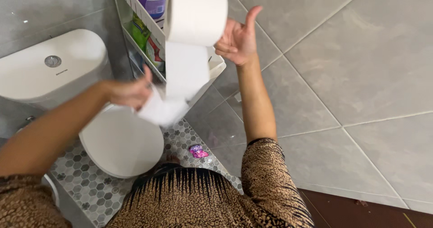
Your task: The person wipes the exterior surfaces of a toilet, including the tank, lid, and seat, with a cloth and toilet paper.
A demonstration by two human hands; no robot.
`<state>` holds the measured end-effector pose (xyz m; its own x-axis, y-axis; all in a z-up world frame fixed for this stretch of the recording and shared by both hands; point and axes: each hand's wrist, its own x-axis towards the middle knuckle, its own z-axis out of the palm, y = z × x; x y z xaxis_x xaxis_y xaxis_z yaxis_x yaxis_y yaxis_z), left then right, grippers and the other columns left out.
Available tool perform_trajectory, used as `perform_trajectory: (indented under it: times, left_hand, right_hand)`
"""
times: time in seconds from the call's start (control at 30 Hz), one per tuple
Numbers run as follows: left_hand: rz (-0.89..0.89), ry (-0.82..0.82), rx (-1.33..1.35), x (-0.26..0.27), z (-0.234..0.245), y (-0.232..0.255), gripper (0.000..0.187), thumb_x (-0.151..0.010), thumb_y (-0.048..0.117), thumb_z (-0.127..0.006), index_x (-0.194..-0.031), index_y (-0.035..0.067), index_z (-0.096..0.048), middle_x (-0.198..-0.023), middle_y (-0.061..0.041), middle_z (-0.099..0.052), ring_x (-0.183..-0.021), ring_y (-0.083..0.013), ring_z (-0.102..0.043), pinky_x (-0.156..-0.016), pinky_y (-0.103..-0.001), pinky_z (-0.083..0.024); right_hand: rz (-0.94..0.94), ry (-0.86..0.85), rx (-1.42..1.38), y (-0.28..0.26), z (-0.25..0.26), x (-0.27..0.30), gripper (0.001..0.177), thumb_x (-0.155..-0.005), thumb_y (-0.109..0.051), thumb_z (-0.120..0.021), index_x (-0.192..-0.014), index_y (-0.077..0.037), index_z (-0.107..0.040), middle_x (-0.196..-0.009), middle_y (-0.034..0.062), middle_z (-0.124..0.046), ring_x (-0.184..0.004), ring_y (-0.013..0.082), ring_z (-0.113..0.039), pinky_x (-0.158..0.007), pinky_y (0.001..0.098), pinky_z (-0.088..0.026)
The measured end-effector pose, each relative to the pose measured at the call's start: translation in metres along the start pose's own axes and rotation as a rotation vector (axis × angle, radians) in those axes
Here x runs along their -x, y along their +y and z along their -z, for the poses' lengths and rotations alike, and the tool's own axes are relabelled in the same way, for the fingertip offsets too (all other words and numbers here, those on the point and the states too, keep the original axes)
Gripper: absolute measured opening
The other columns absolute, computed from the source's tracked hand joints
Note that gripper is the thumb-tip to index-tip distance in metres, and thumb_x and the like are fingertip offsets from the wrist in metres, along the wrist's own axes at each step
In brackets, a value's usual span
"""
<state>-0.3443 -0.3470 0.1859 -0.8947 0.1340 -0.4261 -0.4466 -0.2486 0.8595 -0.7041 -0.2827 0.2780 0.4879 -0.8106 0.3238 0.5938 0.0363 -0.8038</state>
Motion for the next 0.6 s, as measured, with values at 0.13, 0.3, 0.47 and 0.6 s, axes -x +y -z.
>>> perform_trajectory:
  times: [0.13,0.3,0.47,0.6]
  left_hand:
    - [-0.489,0.685,-0.045,0.051,0.048,0.04,0.145,-0.061,0.102,-0.006,-0.161,0.002,-0.037,-0.147,-0.03,-0.051,-0.126,-0.0429,-0.053,-0.107,-0.064,-0.042]
    - [-1.066,-0.305,0.838,0.088,0.007,0.1,0.145,-0.06,0.098,-0.003,-0.169,0.003,-0.018,-0.162,-0.029,-0.029,-0.148,-0.0473,-0.031,-0.12,-0.073,-0.026]
    - [-0.38,-0.647,0.425,0.016,-0.062,0.037,0.149,-0.052,0.103,-0.01,-0.166,0.007,-0.013,-0.177,-0.014,-0.009,-0.163,-0.0358,-0.017,-0.13,-0.065,-0.016]
    - [-0.15,-0.644,0.573,-0.045,-0.035,-0.014,0.151,-0.053,0.104,-0.013,-0.168,0.007,-0.015,-0.176,-0.02,-0.015,-0.161,-0.0409,-0.019,-0.127,-0.068,-0.018]
  right_hand:
    - [-0.195,-0.047,0.033,0.009,-0.002,0.032,0.126,-0.081,-0.097,-0.007,-0.116,0.007,-0.067,-0.07,0.0006,-0.06,-0.043,0.0029,-0.027,-0.038,0.0185,-0.022]
    - [-0.663,-0.021,0.294,0.057,-0.006,0.035,0.142,-0.067,-0.099,-0.008,-0.153,0.008,-0.044,-0.079,-0.0008,-0.065,-0.044,0.0008,-0.026,-0.037,0.0186,-0.022]
    - [-0.482,0.429,0.317,0.063,0.01,-0.005,0.138,-0.069,-0.098,-0.008,-0.158,0.002,-0.038,-0.103,0.0007,-0.077,-0.052,0.0011,-0.035,-0.039,0.0176,-0.021]
    - [-0.244,0.275,0.076,0.023,0.005,-0.019,0.133,-0.071,-0.096,-0.006,-0.15,0.003,-0.047,-0.097,0.0063,-0.072,-0.044,0.0034,-0.029,-0.041,0.0181,-0.022]
